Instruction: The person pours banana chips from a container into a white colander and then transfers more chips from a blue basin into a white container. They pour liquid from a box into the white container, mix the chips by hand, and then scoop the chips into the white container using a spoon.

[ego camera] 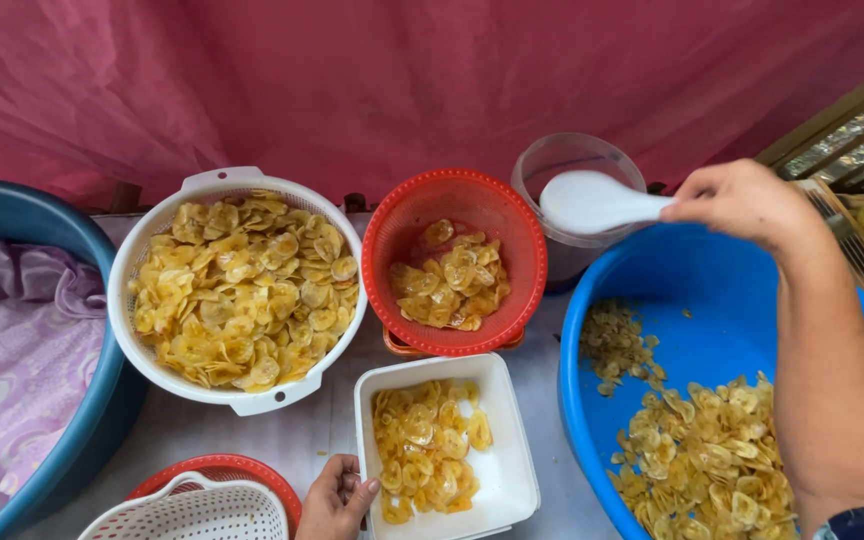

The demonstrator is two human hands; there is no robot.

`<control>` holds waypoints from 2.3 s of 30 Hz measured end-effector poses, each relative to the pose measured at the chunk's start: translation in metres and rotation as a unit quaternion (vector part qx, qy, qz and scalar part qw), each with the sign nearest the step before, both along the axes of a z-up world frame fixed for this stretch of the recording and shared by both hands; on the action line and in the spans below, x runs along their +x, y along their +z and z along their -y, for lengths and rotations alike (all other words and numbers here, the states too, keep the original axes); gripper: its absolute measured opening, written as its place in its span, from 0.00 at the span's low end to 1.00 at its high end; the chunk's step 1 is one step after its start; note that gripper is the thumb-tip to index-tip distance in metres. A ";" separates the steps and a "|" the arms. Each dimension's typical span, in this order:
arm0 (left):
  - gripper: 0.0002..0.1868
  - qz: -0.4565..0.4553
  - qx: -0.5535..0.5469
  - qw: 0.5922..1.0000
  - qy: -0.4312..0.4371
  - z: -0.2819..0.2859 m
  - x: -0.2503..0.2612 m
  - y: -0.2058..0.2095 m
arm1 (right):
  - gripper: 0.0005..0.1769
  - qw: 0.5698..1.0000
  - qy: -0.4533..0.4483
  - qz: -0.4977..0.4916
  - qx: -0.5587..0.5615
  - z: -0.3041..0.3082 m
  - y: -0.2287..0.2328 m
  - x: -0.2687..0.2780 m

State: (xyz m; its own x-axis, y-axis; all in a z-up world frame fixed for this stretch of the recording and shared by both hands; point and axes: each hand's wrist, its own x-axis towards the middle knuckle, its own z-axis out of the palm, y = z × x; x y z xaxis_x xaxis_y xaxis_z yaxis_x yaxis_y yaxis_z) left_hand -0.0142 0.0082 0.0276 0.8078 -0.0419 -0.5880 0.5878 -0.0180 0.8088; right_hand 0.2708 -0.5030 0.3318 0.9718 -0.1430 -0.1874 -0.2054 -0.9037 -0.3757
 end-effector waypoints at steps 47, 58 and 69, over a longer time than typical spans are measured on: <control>0.09 0.143 -0.106 0.984 -0.021 -0.046 -0.073 0.078 | 0.16 0.929 -0.063 0.111 0.349 -0.210 -0.209 -0.333; 0.11 0.090 -0.103 0.990 -0.025 -0.034 -0.043 0.050 | 0.19 0.923 -0.092 0.077 0.366 -0.207 -0.237 -0.320; 0.13 0.256 -0.020 0.965 -0.058 -0.032 -0.069 0.030 | 0.15 0.905 -0.039 0.197 0.375 -0.193 -0.242 -0.366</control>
